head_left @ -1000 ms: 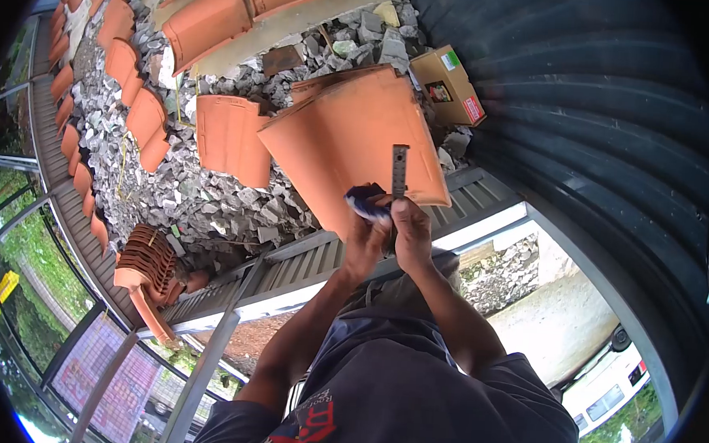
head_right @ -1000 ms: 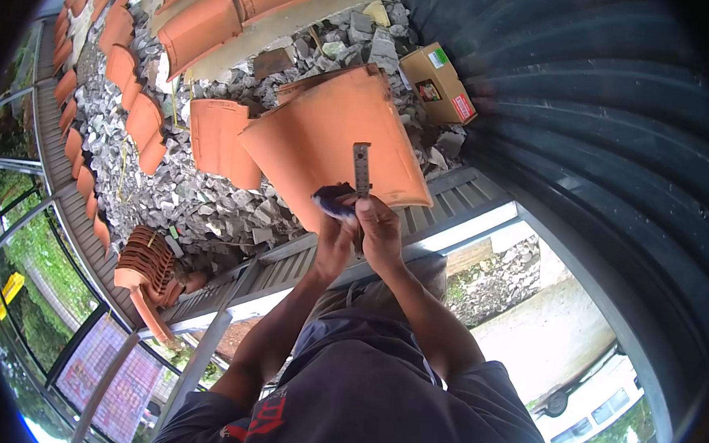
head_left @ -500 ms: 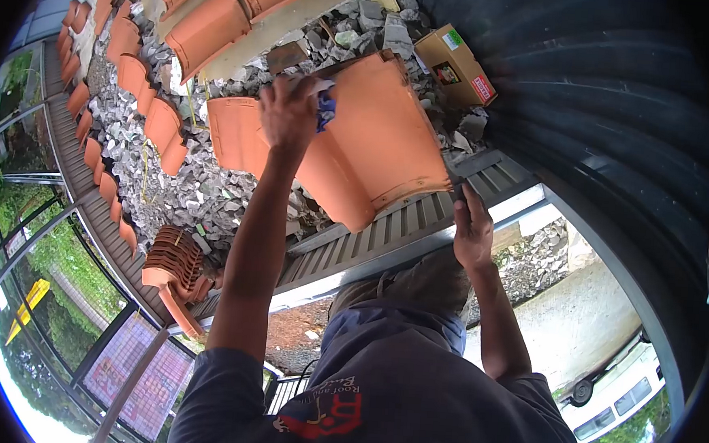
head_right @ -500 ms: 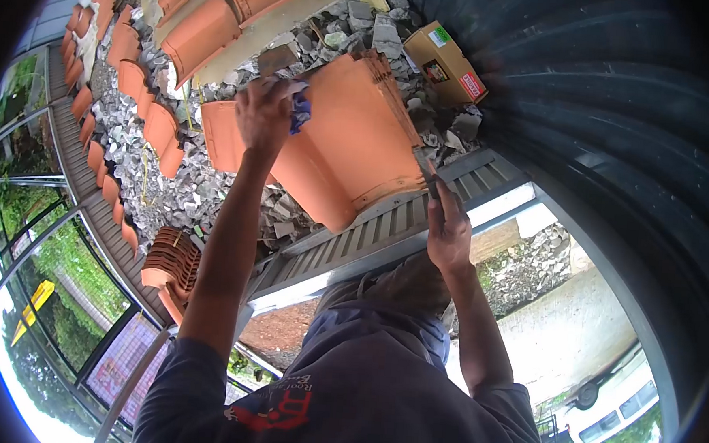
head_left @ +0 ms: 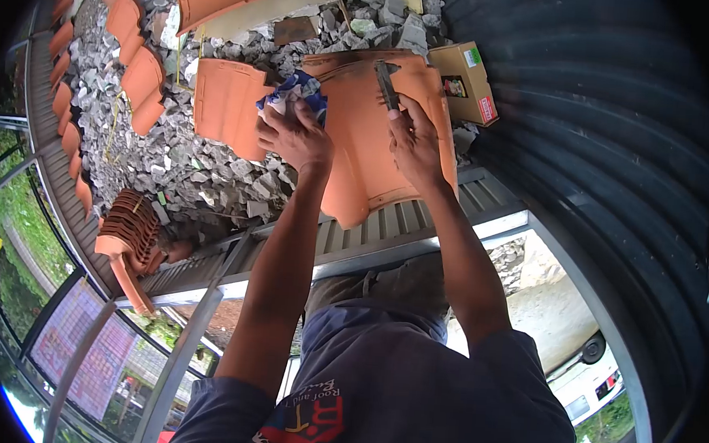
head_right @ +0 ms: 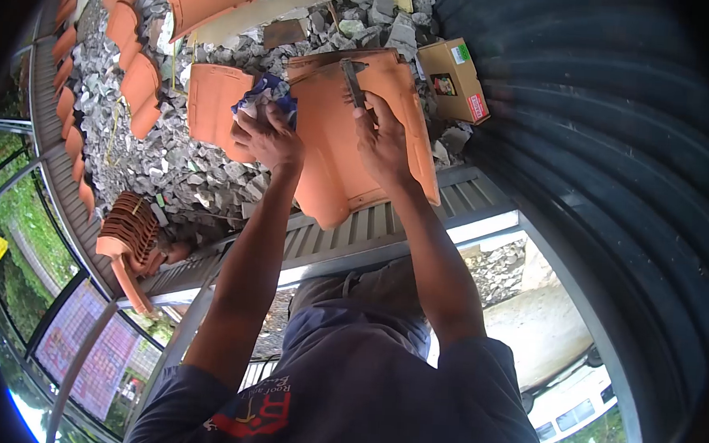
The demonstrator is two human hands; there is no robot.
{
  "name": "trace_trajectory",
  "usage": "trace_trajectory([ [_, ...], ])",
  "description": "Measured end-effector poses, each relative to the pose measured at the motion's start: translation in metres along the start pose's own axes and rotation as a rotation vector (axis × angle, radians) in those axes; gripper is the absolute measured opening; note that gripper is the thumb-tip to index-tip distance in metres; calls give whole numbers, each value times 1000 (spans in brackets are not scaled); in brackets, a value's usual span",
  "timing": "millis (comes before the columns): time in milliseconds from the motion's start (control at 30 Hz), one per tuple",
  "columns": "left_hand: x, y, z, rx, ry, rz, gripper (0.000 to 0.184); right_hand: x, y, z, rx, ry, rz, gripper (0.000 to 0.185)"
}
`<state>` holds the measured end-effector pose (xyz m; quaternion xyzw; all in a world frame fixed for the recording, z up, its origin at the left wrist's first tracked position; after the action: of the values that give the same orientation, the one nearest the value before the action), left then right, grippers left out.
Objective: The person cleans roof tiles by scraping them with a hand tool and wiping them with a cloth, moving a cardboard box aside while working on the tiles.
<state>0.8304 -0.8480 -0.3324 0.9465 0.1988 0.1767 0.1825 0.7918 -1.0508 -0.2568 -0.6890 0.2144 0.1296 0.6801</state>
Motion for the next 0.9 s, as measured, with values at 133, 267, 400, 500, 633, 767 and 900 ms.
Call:
trace_trajectory([
  [133, -4, -24, 4, -297, -27, -280, 56, 14, 4, 8, 188, -7, 39, 34],
  [267, -5, -21, 2, -286, -13, -592, 45, 24, -7, -3, -356, 255, -250, 44],
  [400, 1, -15, -2, -279, -88, -655, 44, 43, -1, 5, -874, 526, -368, 55],
  [500, 0, -11, -6, -273, -71, -649, 43, 47, 8, 46, -842, 544, -279, 58],
  [633, 0, -13, -2, -244, -37, -631, 41, 44, 3, 83, -363, 201, -236, 46],
  [767, 2, -9, -3, -275, -39, -623, 42, 56, 17, 47, -292, 11, -301, 42],
  [900, 3, -9, -6, -276, -31, -582, 42, 53, -19, 17, -997, 455, -256, 43],
])
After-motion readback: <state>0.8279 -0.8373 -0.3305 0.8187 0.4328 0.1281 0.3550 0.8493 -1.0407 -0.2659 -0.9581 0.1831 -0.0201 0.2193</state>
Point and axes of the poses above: each hand's wrist, its own x-axis towards the middle knuckle, its own z-axis out of the palm, y = z × x, the point moved 1 cm from there along x, towards the middle knuckle, and after that the axes turned 4 degrees about z, right-handed, at the moved point
